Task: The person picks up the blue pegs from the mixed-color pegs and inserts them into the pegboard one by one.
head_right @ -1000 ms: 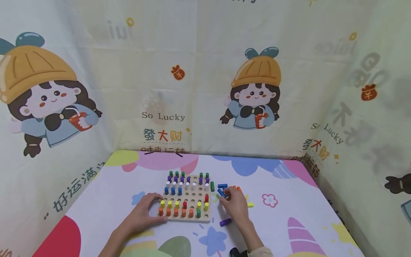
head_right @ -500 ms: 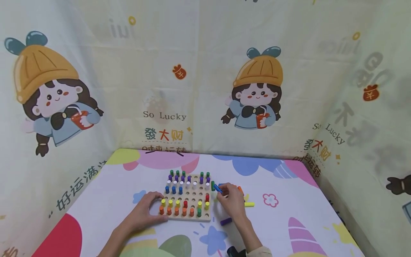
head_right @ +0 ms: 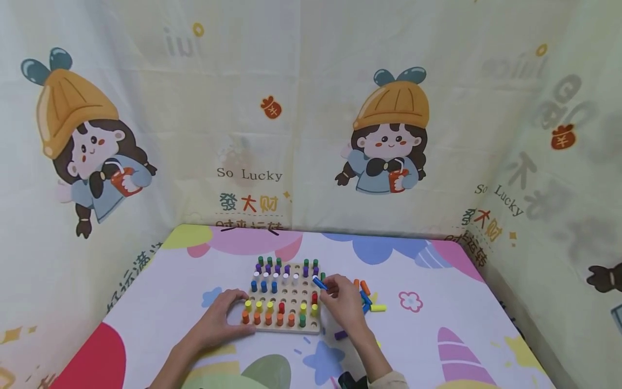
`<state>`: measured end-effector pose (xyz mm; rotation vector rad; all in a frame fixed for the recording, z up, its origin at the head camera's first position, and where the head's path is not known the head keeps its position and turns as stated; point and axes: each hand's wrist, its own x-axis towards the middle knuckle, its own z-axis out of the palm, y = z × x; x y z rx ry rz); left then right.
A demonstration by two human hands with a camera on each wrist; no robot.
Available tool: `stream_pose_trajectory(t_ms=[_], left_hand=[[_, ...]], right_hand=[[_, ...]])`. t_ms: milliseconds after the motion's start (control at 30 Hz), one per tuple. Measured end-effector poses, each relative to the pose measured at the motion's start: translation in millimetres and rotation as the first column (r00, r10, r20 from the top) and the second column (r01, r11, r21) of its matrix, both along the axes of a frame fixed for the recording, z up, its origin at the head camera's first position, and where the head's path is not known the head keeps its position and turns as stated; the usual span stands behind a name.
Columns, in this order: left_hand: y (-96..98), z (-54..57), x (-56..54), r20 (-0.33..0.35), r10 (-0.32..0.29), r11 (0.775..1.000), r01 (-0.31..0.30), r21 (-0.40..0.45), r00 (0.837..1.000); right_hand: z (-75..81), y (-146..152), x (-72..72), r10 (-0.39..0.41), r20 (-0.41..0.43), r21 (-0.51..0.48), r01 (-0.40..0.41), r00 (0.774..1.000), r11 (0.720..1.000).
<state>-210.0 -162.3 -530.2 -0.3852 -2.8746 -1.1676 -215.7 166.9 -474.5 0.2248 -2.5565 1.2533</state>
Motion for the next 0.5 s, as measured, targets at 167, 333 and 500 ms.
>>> stream_pose_trajectory(t_ms=[167,333,500], left_hand=[[1.3,0.4,-0.5,0.001,0.000,1.000,0.000,-0.005,1.000],[1.5,0.2,-0.3,-0.002,0.001,1.000,-0.001,-0.008,1.000],[0.7,1.0,1.3,0.001,0.003,1.000,-0.003,0.001,1.000]], right_hand=[[2.6,-4,0.6,0.045,-0.015,-0.024,-0.045,0.999,0.999],[3.7,-10,2.2,0.071,-0.018,-0.018,-0.072,0.997,0.997],[6.7,-19,2.6,0.083,-0.017,-0.014,-0.083,0.996,0.996]])
